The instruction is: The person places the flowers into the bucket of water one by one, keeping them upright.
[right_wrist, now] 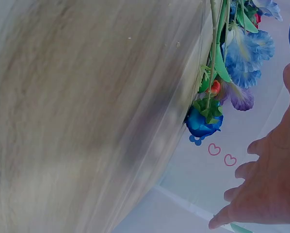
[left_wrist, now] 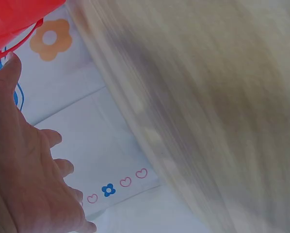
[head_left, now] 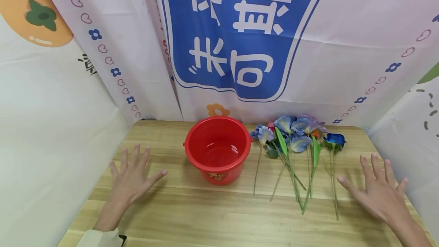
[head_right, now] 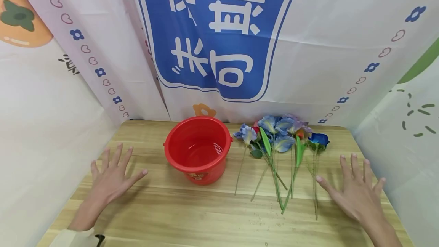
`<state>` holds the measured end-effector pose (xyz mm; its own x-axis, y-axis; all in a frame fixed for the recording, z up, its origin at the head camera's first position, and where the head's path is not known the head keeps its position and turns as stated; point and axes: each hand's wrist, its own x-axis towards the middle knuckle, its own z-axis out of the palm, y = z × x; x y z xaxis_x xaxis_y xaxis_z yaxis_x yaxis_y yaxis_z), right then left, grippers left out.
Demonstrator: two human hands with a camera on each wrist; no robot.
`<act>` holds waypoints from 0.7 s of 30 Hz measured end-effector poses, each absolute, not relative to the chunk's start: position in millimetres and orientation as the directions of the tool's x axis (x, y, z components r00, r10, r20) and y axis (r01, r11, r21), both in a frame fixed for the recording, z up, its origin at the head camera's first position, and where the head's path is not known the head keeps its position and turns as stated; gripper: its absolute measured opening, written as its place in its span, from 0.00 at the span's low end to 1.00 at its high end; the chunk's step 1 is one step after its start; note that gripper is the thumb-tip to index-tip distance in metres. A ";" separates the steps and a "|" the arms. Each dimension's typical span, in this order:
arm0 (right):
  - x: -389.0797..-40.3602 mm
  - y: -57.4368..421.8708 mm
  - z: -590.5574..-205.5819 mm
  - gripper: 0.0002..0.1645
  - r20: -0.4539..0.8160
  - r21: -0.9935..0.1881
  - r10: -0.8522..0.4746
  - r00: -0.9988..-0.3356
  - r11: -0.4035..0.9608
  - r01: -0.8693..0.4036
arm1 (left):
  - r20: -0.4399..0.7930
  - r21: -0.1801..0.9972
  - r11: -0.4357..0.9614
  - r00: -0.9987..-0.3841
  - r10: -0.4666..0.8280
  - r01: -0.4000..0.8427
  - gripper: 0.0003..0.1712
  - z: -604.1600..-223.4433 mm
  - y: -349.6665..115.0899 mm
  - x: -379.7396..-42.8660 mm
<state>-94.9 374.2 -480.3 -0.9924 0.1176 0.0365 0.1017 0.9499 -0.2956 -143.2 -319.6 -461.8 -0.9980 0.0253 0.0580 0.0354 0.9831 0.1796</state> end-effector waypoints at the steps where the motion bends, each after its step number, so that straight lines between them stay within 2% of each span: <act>1: -95.2 374.0 -480.1 0.66 0.035 -0.296 0.119 -0.992 0.950 0.104 | 0.062 0.179 0.983 -0.998 0.028 0.039 0.64 -461.5 -319.2 -144.1; 12: -97.7 369.7 -482.0 0.64 0.080 -0.346 0.084 -0.993 0.937 0.051 | 0.099 0.196 0.978 -0.994 0.055 0.074 0.63 -453.9 -308.8 -150.5; 21: -104.3 366.4 -483.6 0.61 0.064 -0.446 0.058 -0.996 0.895 0.023 | 0.125 0.290 0.948 -0.988 0.095 0.127 0.59 -452.3 -298.4 -156.2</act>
